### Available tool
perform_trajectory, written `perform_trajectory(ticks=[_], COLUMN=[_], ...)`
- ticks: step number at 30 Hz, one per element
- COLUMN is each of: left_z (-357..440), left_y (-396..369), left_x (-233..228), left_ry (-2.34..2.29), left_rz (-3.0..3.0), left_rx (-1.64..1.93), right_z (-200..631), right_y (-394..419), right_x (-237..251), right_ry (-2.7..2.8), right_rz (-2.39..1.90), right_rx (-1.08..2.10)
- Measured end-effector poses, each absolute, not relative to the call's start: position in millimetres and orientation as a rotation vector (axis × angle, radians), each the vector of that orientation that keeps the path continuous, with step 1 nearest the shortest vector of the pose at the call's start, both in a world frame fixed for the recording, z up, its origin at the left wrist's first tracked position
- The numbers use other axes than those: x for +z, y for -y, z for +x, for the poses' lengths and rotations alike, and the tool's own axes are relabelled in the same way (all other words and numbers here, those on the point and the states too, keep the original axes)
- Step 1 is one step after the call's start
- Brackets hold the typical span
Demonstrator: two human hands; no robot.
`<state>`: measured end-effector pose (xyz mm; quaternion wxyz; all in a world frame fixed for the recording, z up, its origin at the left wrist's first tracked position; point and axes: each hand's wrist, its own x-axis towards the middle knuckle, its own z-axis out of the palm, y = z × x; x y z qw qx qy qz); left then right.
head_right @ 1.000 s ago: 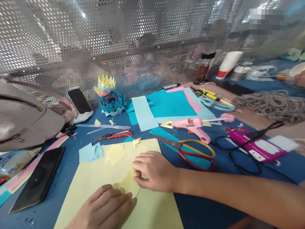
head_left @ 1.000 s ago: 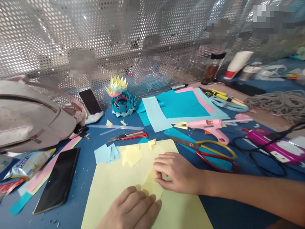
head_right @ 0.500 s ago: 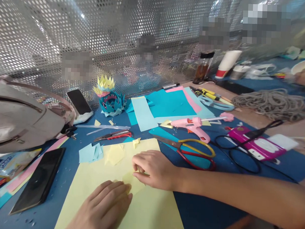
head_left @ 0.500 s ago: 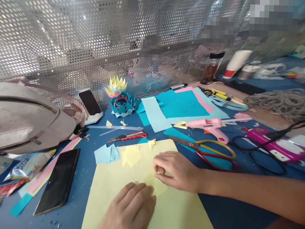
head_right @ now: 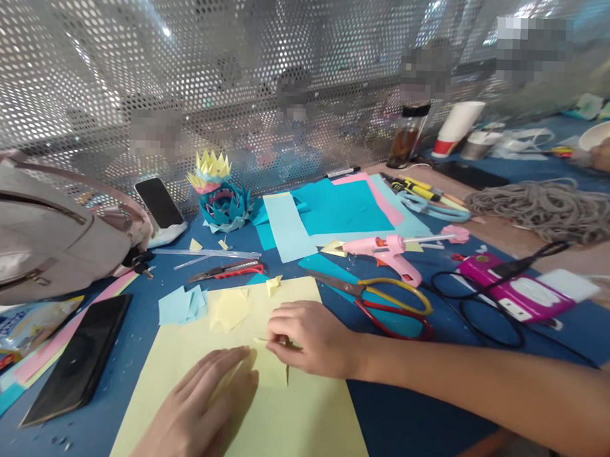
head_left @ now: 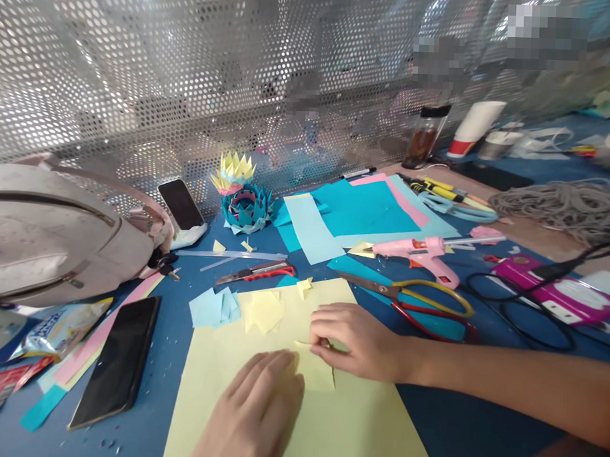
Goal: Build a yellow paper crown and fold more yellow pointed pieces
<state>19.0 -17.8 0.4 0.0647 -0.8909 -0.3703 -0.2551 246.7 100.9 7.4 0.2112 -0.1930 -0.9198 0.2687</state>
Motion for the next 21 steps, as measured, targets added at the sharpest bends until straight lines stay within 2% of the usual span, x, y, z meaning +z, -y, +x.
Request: perform_trajectory(ticks=[4,10,21], left_z=[21.4,18.0,13.3], left_y=[21.0,16.9,19.5], left_x=[-8.6,-21.0,-0.4], left_ry=[1.375,1.170,1.325], left_rz=[-2.602,-2.653,-2.653], left_rx=[-0.791,-0.875,-0.796], right_z=[247.5,247.7,246.1], right_y=[-100.2,-100.8,-100.5], right_x=[7.1,7.5,3.9], right_ry=[2.477,2.466,2.586], right_rz=[-0.623,-0.585,-0.522], right_rx=[0.809,0.852,0.729])
